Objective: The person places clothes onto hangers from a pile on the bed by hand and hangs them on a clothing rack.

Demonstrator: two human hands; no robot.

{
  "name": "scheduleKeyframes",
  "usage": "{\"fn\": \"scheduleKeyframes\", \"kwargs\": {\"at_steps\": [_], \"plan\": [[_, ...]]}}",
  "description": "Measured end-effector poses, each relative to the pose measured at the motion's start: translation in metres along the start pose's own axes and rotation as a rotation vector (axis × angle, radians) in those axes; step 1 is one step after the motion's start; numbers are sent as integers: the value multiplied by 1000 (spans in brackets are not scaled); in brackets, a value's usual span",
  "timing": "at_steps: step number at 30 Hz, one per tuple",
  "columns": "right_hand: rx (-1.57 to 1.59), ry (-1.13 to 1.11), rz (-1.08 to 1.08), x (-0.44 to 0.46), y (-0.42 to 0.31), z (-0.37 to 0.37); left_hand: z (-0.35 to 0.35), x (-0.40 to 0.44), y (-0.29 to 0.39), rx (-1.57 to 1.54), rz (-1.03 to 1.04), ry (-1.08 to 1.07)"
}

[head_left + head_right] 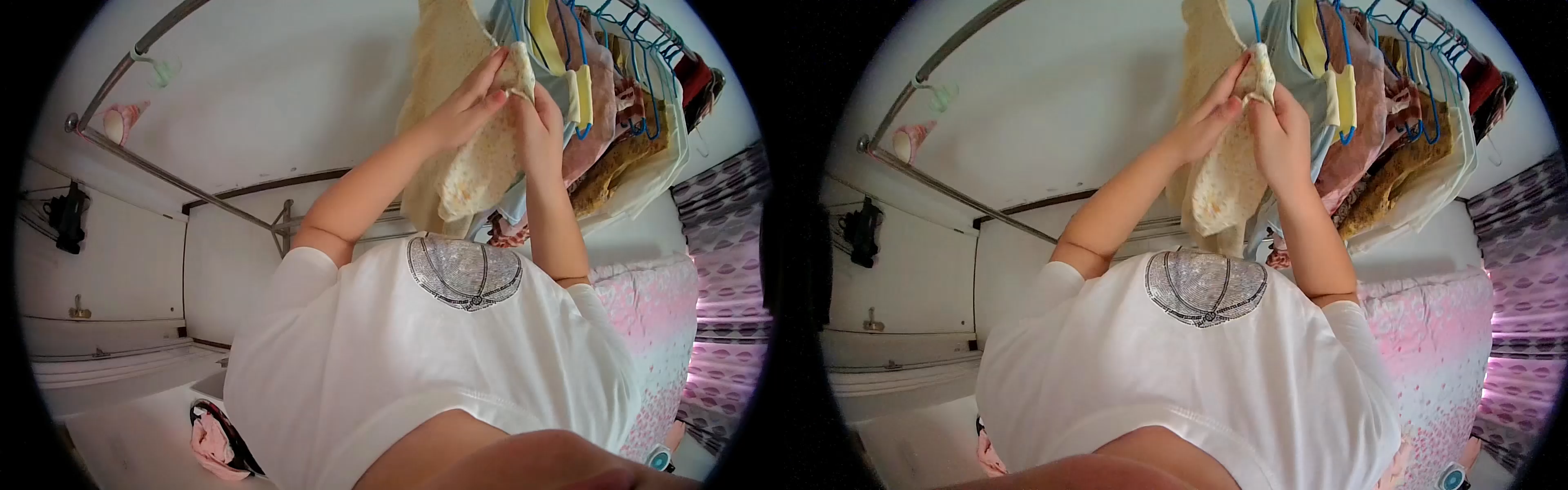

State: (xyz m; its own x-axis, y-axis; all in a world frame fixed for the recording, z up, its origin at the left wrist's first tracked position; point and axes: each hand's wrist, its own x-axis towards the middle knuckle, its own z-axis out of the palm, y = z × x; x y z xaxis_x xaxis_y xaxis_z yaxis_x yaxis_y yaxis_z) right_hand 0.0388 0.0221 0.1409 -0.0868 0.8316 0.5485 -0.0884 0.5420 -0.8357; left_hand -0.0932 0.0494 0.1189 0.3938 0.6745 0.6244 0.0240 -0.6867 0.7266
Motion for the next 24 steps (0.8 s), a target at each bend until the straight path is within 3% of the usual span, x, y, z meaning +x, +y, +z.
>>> {"fn": "scheduleKeyframes", "kwargs": {"at_steps": [3, 7, 10, 24], "plan": [[-167, 66, -82, 23, 2, 6, -5, 14, -8, -115, 9, 37], [-58, 92, -33, 58, 17, 13, -14, 33, -22, -91, 20, 93], [-116, 130, -101, 73, 41, 24, -16, 39, -23, -397, -99, 126], [-178, 156, 80, 57, 87, 4, 7, 27, -77, -319, -167, 129]]}}
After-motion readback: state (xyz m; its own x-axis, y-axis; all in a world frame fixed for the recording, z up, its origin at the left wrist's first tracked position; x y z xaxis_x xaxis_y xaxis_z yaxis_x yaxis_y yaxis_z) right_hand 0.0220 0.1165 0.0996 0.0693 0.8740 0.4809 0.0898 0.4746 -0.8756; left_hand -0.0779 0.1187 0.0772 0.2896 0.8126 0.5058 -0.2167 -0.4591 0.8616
